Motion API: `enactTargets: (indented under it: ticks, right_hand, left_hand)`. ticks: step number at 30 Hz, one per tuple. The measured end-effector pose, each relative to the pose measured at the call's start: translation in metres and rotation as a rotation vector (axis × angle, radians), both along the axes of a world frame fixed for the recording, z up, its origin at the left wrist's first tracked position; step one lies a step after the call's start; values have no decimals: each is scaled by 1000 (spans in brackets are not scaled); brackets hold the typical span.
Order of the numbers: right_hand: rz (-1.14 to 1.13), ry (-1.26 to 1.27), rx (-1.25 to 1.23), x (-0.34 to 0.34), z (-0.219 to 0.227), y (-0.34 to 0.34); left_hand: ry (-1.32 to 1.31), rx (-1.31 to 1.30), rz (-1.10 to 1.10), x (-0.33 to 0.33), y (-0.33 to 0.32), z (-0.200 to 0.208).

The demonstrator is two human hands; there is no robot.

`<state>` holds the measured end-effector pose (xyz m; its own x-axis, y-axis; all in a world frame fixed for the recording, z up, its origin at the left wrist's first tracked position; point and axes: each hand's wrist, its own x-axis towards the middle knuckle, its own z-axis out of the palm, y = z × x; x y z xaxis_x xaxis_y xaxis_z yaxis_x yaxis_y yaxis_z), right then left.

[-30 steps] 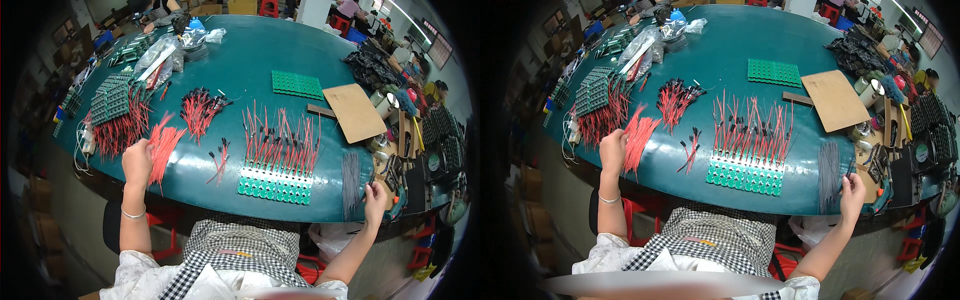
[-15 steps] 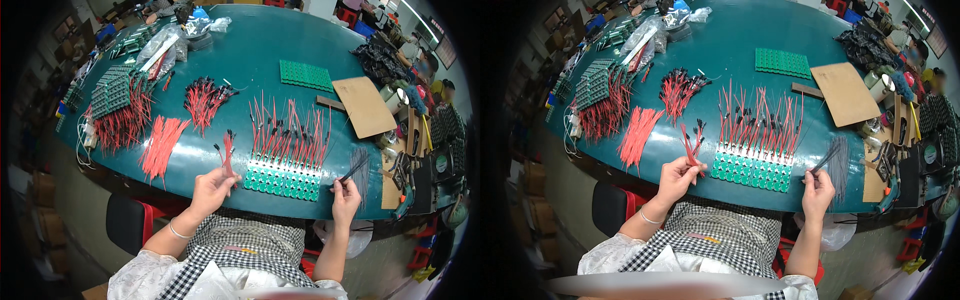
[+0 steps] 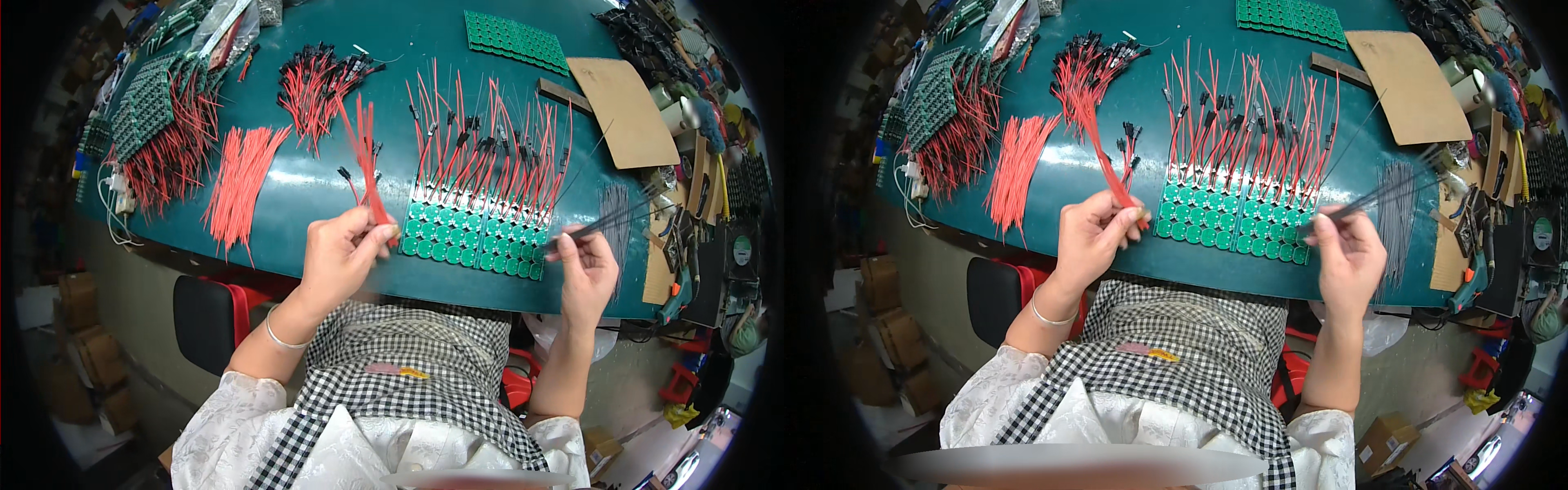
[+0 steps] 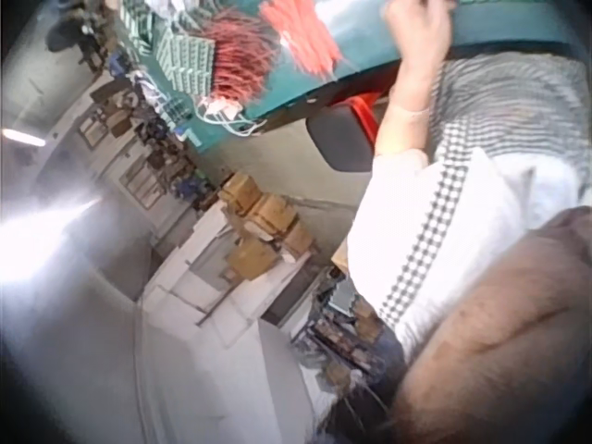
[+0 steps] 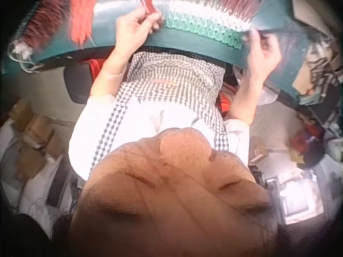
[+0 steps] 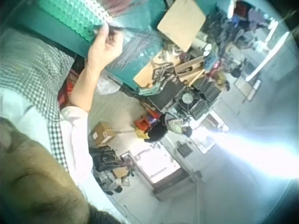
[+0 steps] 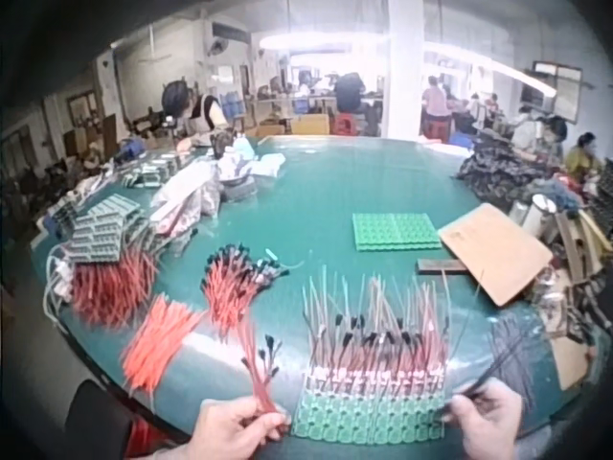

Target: The person picks up a red wire and a black wire, inserts them into a green circuit board, and secures them with a thin gray cable tie. This process is repeated for each circuit board in the row before the person gathers a new bundle of red wires.

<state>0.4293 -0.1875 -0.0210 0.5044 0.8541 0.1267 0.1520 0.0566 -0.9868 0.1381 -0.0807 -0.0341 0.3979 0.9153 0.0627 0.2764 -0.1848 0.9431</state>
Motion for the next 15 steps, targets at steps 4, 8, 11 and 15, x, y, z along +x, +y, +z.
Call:
enactTargets:
  ticks: [4, 8, 11, 15]
  right_hand:
    - [211, 13, -38, -33, 12, 33]
    - [307, -83, -69, -57, 16, 65]
    - [342, -141, -85, -65, 4, 76]
    - [378, -236, -42, -72, 3, 81]
  left_hand:
    - [-97, -100, 30, 22, 9, 7]
    - [-44, -72, 33, 33, 13, 1]
    - [-68, 69, 134, 36, 13, -11]
    - [-61, 140, 136, 37, 14, -22]
